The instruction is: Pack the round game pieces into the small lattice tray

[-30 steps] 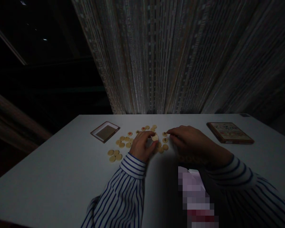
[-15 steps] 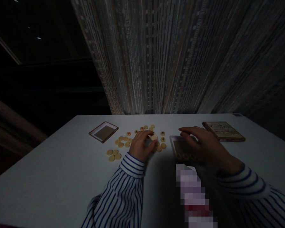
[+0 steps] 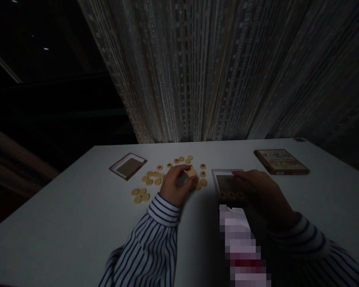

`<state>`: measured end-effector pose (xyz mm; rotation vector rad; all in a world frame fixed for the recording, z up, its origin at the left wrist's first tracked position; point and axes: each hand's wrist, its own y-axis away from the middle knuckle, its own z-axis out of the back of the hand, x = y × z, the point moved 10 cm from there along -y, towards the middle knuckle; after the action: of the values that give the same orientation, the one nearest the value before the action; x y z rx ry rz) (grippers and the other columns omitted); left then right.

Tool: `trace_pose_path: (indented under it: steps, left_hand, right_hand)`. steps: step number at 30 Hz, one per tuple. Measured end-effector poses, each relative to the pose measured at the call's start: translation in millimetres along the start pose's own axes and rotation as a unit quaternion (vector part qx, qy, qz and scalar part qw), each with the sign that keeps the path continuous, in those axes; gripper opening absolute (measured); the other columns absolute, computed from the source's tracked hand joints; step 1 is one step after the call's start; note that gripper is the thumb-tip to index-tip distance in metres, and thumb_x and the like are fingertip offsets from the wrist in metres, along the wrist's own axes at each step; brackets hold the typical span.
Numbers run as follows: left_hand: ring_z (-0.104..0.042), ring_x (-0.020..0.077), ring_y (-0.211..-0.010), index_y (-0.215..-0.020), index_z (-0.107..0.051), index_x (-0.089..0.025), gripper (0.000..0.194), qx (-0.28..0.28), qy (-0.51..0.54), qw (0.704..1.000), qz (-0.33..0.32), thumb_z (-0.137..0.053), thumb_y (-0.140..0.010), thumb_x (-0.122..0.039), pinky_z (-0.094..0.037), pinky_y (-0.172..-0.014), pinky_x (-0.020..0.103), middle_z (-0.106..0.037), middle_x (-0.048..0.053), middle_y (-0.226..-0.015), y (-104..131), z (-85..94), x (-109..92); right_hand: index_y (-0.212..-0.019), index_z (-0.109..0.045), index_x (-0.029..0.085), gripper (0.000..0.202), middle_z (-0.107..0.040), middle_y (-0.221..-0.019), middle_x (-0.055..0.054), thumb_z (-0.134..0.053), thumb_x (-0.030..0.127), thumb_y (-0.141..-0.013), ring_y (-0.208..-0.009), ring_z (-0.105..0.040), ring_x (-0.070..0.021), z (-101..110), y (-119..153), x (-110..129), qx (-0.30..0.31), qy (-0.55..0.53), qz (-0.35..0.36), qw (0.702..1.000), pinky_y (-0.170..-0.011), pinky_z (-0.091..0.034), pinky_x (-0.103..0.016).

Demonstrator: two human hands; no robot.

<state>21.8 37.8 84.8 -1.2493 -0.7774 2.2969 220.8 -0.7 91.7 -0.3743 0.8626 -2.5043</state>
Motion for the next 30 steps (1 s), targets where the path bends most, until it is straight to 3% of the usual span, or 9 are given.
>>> trace_pose_path:
  steps: [5,10,14,19,24,30]
  left_hand:
    - [-0.057,0.0134,-0.072,-0.093,-0.06,-0.016,0.026,-0.028,0.105,0.992,0.072,-0.066,-0.069,-0.025,-0.048,-0.075,0.03,-0.063,0.003,-0.078,2,-3.2,8]
    - [-0.057,0.0114,-0.07,-0.09,-0.061,-0.016,0.029,-0.06,0.219,0.965,0.134,-0.07,-0.064,-0.024,-0.049,-0.073,0.029,-0.064,0.003,-0.081,-1,-8.3,6]
    - [-0.06,0.0118,-0.072,-0.087,-0.062,-0.015,0.034,-0.061,0.34,0.907,0.239,-0.074,-0.058,-0.027,-0.049,-0.071,0.027,-0.066,0.003,-0.079,7,-24.5,17]
    - [-0.062,0.0111,-0.07,-0.089,-0.064,-0.015,0.039,-0.038,0.456,0.822,0.34,-0.077,-0.057,-0.032,-0.049,-0.066,0.023,-0.068,0.003,-0.078,31,-50.4,37]
    - [-0.061,0.0101,-0.062,-0.086,-0.065,-0.015,0.038,-0.05,0.498,0.781,0.374,-0.077,-0.054,-0.033,-0.049,-0.063,0.024,-0.067,0.001,-0.074,42,-54.7,41]
    - [-0.062,0.0109,-0.066,-0.086,-0.064,-0.016,0.033,-0.037,0.521,0.755,0.396,-0.075,-0.058,-0.03,-0.051,-0.065,0.025,-0.066,0.001,-0.076,43,-60.4,33]
  right_hand:
    - [-0.097,-0.064,0.015,0.033,-0.068,-0.081,-0.01,-0.034,0.025,-0.088,-0.074,-0.06,-0.0203,-9,3,-3,0.023,0.038,0.012,0.999,-0.067,-0.042,-0.035]
    - [-0.099,-0.063,0.017,0.03,-0.067,-0.079,-0.008,-0.036,0.026,-0.087,-0.072,-0.059,-0.0189,-13,5,-2,0.046,0.033,0.037,0.998,-0.065,-0.04,-0.033]
    - [-0.097,-0.063,0.017,0.03,-0.067,-0.077,-0.008,-0.036,0.025,-0.088,-0.071,-0.058,-0.0193,-6,5,0,0.025,0.023,0.038,0.999,-0.065,-0.039,-0.033]
    - [-0.093,-0.063,0.019,0.027,-0.065,-0.071,-0.005,-0.037,0.026,-0.087,-0.066,-0.056,-0.0182,-13,2,5,0.071,0.038,0.038,0.996,-0.061,-0.035,-0.03]
    - [-0.087,-0.063,0.019,0.03,-0.063,-0.068,-0.005,-0.034,0.025,-0.088,-0.064,-0.055,-0.0169,-11,1,8,0.062,0.035,0.028,0.997,-0.062,-0.033,-0.029]
    - [-0.085,-0.063,0.02,0.029,-0.063,-0.067,-0.004,-0.034,0.025,-0.088,-0.062,-0.054,-0.0166,-9,1,13,0.05,0.027,0.049,0.997,-0.059,-0.033,-0.029]
